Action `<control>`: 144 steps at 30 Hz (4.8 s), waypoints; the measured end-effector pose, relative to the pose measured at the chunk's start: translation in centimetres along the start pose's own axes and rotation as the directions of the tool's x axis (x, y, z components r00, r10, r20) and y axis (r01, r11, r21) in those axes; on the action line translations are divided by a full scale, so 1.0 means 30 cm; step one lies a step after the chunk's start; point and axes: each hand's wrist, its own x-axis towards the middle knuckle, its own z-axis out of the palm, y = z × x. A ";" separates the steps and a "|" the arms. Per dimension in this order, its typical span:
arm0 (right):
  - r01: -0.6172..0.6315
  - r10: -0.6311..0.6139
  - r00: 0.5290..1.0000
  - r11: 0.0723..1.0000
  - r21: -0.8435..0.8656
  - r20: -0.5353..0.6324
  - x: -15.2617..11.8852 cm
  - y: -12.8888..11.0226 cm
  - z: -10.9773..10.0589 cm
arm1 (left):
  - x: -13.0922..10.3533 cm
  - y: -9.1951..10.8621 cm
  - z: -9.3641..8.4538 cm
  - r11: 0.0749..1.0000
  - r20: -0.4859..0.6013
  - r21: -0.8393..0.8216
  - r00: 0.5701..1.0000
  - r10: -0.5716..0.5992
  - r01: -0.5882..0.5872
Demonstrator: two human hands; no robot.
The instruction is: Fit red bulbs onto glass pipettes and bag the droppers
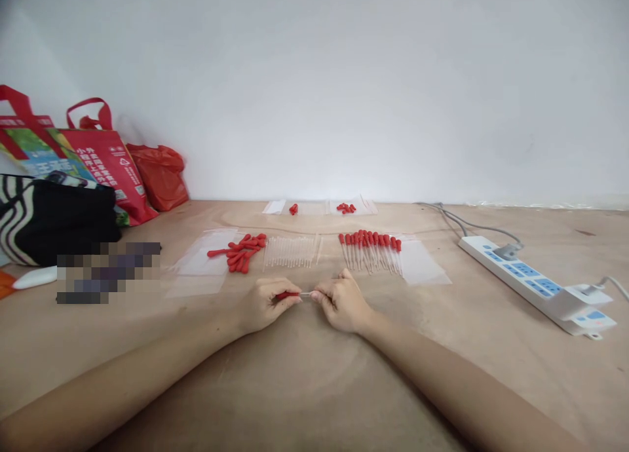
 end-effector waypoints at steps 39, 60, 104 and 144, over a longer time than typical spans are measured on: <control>-0.670 0.603 0.742 0.665 -0.328 -0.294 0.192 0.159 -0.018 | 0.015 -0.036 -0.017 0.903 -0.119 0.350 0.968 -0.220 0.248; -0.676 0.683 0.720 0.647 -0.352 -0.127 0.332 0.070 0.082 | 0.033 -0.216 -0.257 0.506 -0.401 0.546 0.739 -0.542 0.668; -0.041 -0.011 0.986 0.952 -0.302 -0.167 -0.003 0.079 0.005 | 0.030 -0.029 -0.006 0.955 0.002 -0.127 0.963 -0.271 0.269; 0.211 -0.245 0.969 0.901 -0.379 -0.044 0.021 0.074 -0.008 | 0.025 -0.006 -0.003 0.997 0.144 0.040 0.986 -0.078 0.073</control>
